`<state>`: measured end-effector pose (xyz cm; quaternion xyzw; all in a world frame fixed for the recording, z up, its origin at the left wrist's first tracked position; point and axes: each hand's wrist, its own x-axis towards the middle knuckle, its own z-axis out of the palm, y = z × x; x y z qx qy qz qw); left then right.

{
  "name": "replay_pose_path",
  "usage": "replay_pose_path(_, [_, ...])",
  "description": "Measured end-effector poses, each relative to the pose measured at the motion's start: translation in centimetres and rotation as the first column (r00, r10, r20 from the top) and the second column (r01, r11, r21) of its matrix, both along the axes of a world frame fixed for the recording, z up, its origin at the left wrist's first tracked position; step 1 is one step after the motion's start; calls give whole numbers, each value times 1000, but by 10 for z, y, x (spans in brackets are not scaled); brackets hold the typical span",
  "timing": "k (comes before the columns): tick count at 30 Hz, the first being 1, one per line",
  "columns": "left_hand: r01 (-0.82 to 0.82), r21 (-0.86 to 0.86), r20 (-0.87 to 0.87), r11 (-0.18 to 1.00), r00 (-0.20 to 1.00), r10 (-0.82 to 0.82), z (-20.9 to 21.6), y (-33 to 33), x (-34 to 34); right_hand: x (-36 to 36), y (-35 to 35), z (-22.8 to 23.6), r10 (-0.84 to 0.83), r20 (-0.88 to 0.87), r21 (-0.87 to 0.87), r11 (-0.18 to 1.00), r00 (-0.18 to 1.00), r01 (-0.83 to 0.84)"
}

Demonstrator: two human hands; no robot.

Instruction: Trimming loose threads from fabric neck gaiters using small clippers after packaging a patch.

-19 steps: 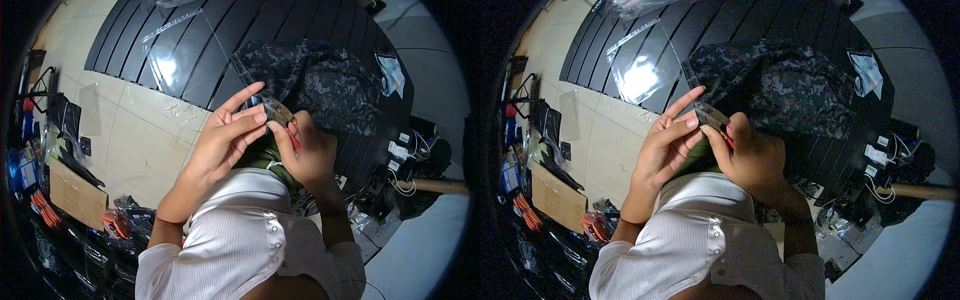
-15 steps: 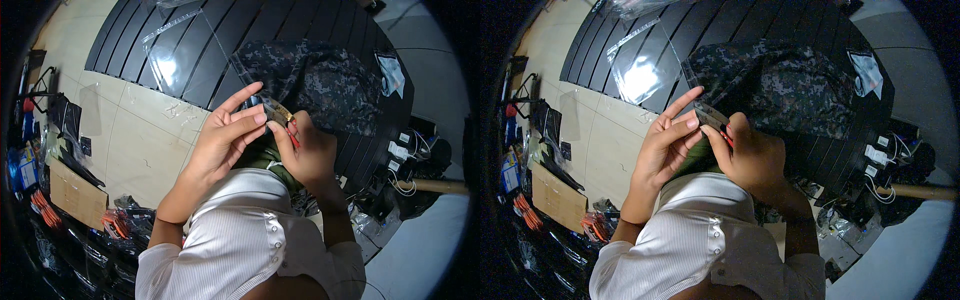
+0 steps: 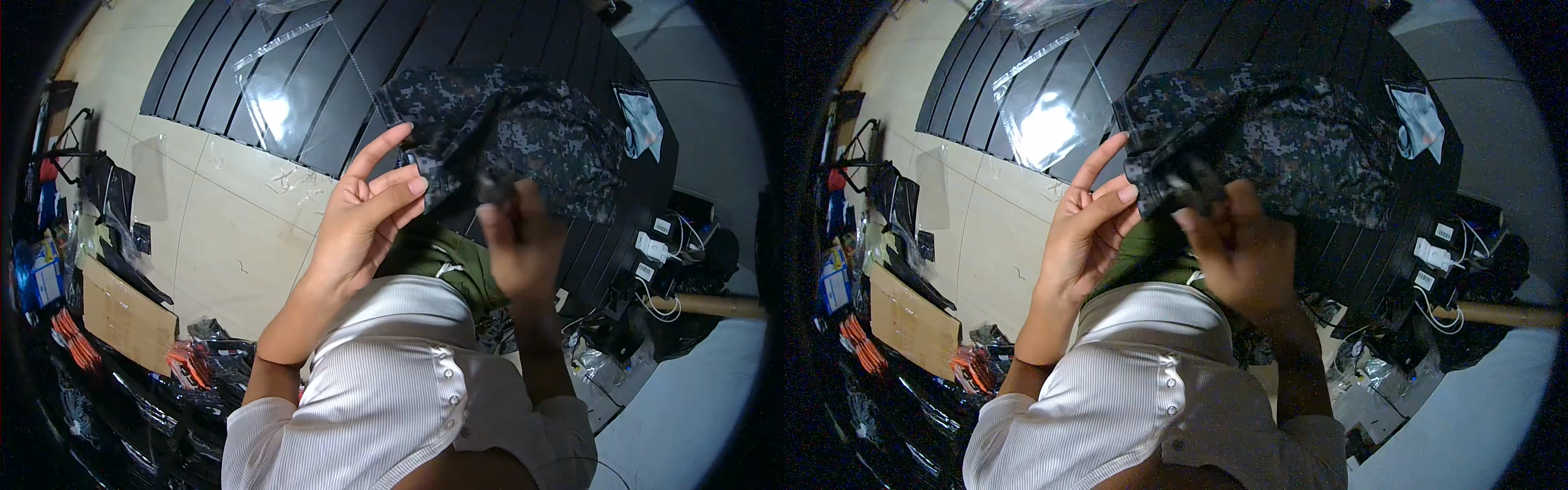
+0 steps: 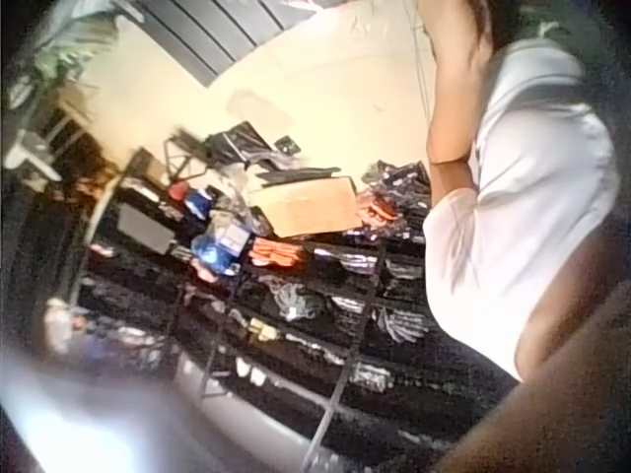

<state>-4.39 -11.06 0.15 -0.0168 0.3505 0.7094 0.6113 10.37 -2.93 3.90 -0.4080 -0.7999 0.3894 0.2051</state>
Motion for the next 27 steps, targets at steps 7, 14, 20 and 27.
replay_pose_path(7, [-25,156,103,987,995,9,-18,-6,-13,7,-2,-10,493,60,-27,870,868,-492])
replay_pose_path(14, [-10,-195,-444,981,893,-79,-4,10,-25,-25,-59,-82,597,420,112,714,684,-692])
replay_pose_path(20, [1,-243,-533,970,836,-134,1,12,-24,-3,-29,-57,691,106,-140,723,715,-677])
replay_pose_path(27, [86,-1,-524,996,849,-73,-5,23,-37,145,93,-29,-614,-238,-70,783,752,618])
